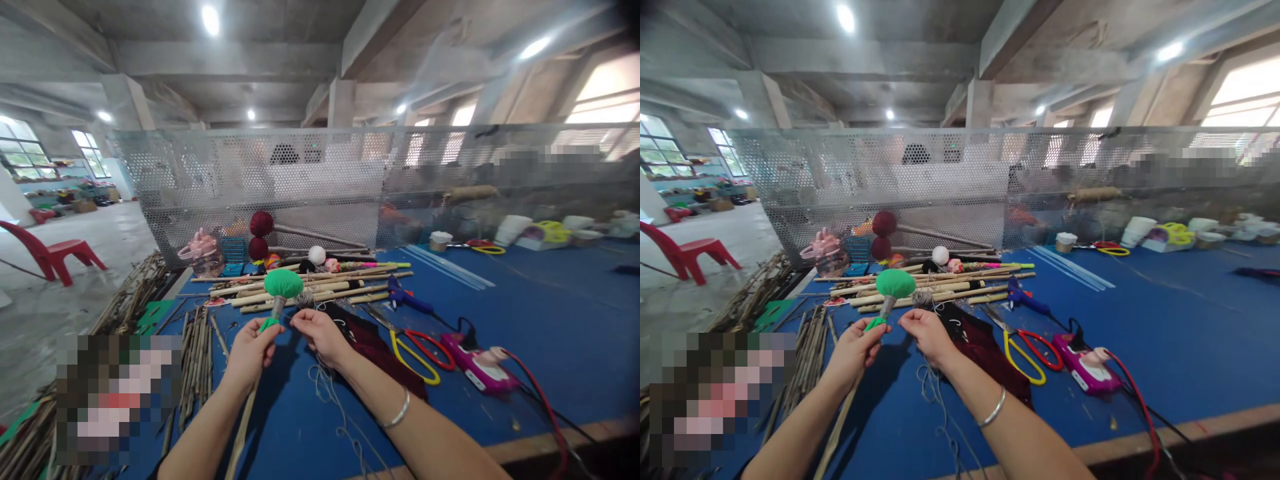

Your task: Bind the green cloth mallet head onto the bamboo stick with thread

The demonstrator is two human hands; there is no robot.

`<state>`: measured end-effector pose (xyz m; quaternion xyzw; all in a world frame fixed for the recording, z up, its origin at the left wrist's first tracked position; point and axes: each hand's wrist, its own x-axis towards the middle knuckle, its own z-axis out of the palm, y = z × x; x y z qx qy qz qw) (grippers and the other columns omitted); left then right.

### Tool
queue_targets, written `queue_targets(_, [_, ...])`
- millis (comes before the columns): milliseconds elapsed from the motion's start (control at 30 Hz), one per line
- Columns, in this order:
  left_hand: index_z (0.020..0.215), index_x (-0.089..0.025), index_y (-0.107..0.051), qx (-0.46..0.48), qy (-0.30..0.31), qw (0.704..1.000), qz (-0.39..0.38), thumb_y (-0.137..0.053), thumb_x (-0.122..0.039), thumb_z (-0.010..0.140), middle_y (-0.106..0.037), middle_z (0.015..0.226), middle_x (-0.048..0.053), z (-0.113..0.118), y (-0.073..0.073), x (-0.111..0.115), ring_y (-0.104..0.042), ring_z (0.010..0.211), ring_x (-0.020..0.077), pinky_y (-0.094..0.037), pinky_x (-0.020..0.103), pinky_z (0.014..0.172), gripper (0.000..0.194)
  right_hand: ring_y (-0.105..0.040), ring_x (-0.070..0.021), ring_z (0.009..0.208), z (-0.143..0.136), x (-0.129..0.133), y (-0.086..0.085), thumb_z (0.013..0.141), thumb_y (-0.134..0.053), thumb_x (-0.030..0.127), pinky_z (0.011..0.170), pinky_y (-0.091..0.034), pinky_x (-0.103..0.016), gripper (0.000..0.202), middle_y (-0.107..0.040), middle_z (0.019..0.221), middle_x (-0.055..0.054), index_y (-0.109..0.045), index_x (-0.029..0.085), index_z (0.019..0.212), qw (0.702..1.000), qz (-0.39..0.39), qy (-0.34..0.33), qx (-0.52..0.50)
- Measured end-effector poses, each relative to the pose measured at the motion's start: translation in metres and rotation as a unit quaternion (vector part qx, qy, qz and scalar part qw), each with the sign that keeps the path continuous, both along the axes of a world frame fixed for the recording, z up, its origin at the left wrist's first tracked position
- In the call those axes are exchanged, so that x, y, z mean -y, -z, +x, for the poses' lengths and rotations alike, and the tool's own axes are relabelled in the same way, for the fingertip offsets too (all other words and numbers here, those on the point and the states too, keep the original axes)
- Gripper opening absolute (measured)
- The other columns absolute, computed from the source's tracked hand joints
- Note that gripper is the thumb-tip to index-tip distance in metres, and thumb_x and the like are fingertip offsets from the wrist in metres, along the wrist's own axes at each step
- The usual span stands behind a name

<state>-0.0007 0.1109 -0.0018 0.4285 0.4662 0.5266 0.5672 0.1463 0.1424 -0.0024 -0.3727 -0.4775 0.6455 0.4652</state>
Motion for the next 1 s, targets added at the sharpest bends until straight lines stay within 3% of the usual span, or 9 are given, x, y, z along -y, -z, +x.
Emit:
queue_targets(200, [0.077, -0.013, -0.052, 0.072, 0.006, 0.997, -0.01, -0.069, -0.034, 0.062, -0.06, 0.068, -0.002, 0.0, -0.002, -0.002, -0.032, 0.033, -0.0013, -0.021, 0.012, 0.028, 0.031, -0.017, -0.0034, 0.032, -0.001, 0.005, -0.004, 0.065, -0.063, 0.041, 0.034, -0.007, -0.022, 0.027, -0.029, 0.037, 0.01, -0.053, 0.015, 0.063, 0.999, 0.034, 0.012, 0.012])
queue_targets(333, [0.076, -0.013, -0.051, 0.134, 0.021, 0.99, -0.04, -0.071, -0.03, 0.061, -0.058, 0.07, -0.003, 0.004, -0.009, 0.004, -0.03, 0.032, -0.0029, -0.019, 0.01, 0.026, 0.03, -0.018, -0.0032, 0.034, -0.004, 0.005, 0.001, 0.067, -0.062, 0.048, 0.036, -0.01, -0.022, 0.039, -0.028, 0.037, 0.01, -0.043, 0.017, 0.055, 0.998, 0.058, 0.019, 0.035])
queue_targets(500, [0.077, -0.011, -0.052, 0.28, 0.108, 0.942, -0.149, -0.061, -0.021, 0.074, -0.052, 0.066, -0.003, 0.005, -0.014, 0.011, -0.022, 0.031, -0.0052, -0.014, 0.006, 0.025, 0.014, -0.018, -0.0025, 0.033, -0.001, 0.001, 0.004, 0.064, -0.065, 0.05, 0.035, -0.01, -0.021, 0.044, -0.028, 0.035, 0.01, -0.04, 0.017, 0.051, 0.999, 0.049, -0.002, 0.023])
queue_targets(600, [0.084, -0.01, -0.054, 0.333, 0.143, 0.908, -0.211, -0.052, -0.019, 0.081, -0.051, 0.065, -0.002, 0.004, -0.009, 0.012, -0.027, 0.032, -0.0049, -0.017, 0.004, 0.026, 0.009, -0.018, -0.002, 0.03, 0.003, 0.0, 0.001, 0.063, -0.067, 0.048, 0.033, -0.009, -0.021, 0.039, -0.03, 0.036, 0.01, -0.046, 0.016, 0.057, 0.999, 0.039, -0.035, -0.008])
queue_targets(667, [0.088, -0.01, -0.056, 0.346, 0.162, 0.896, -0.226, -0.05, -0.019, 0.083, -0.051, 0.064, -0.002, 0.002, -0.004, 0.01, -0.033, 0.034, -0.0042, -0.023, 0.004, 0.028, 0.012, -0.017, -0.001, 0.03, 0.006, -0.001, 0.0, 0.063, -0.068, 0.045, 0.032, -0.007, -0.02, 0.035, -0.04, 0.042, 0.009, -0.052, 0.014, 0.069, 0.996, 0.022, -0.074, -0.034])
queue_targets(767, [0.089, -0.012, -0.057, 0.298, 0.189, 0.91, -0.217, -0.055, -0.023, 0.08, -0.054, 0.062, 0.0, 0.002, 0.003, 0.008, -0.045, 0.038, 0.0005, -0.036, 0.009, 0.035, 0.015, -0.015, 0.0007, 0.031, 0.01, -0.002, 0.0, 0.064, -0.068, 0.042, 0.032, -0.005, -0.019, 0.036, -0.052, 0.053, 0.005, -0.055, 0.013, 0.081, 0.989, -0.021, -0.132, -0.063])
queue_targets(833, [0.089, -0.011, -0.057, 0.219, 0.181, 0.935, -0.211, -0.057, -0.03, 0.078, -0.057, 0.064, 0.003, 0.005, 0.004, 0.008, -0.053, 0.045, 0.006, -0.043, 0.015, 0.041, 0.021, -0.013, 0.0009, 0.031, 0.011, -0.003, 0.002, 0.064, -0.068, 0.041, 0.032, -0.004, -0.019, 0.034, -0.048, 0.048, 0.006, -0.054, 0.012, 0.075, 0.989, -0.032, -0.129, -0.06])
queue_targets(933, [0.094, -0.014, -0.054, 0.1, 0.091, 0.975, -0.174, -0.056, -0.043, 0.076, -0.062, 0.075, 0.006, 0.013, 0.0, 0.011, -0.059, 0.055, 0.0108, -0.047, 0.02, 0.047, 0.035, -0.014, -0.0004, 0.03, 0.008, -0.003, 0.007, 0.063, -0.069, 0.042, 0.032, -0.005, -0.019, 0.034, -0.037, 0.04, 0.009, -0.052, 0.012, 0.066, 0.995, -0.021, -0.09, -0.024])
queue_targets(1000, [0.099, -0.018, -0.05, 0.048, 0.03, 0.992, -0.111, -0.06, -0.047, 0.071, -0.06, 0.075, 0.002, 0.02, -0.003, 0.014, -0.055, 0.048, 0.0082, -0.042, 0.018, 0.04, 0.042, -0.017, -0.0014, 0.031, 0.003, -0.002, 0.009, 0.063, -0.067, 0.045, 0.032, -0.008, -0.02, 0.035, -0.038, 0.041, 0.009, -0.054, 0.012, 0.068, 0.997, -0.008, -0.079, 0.011])
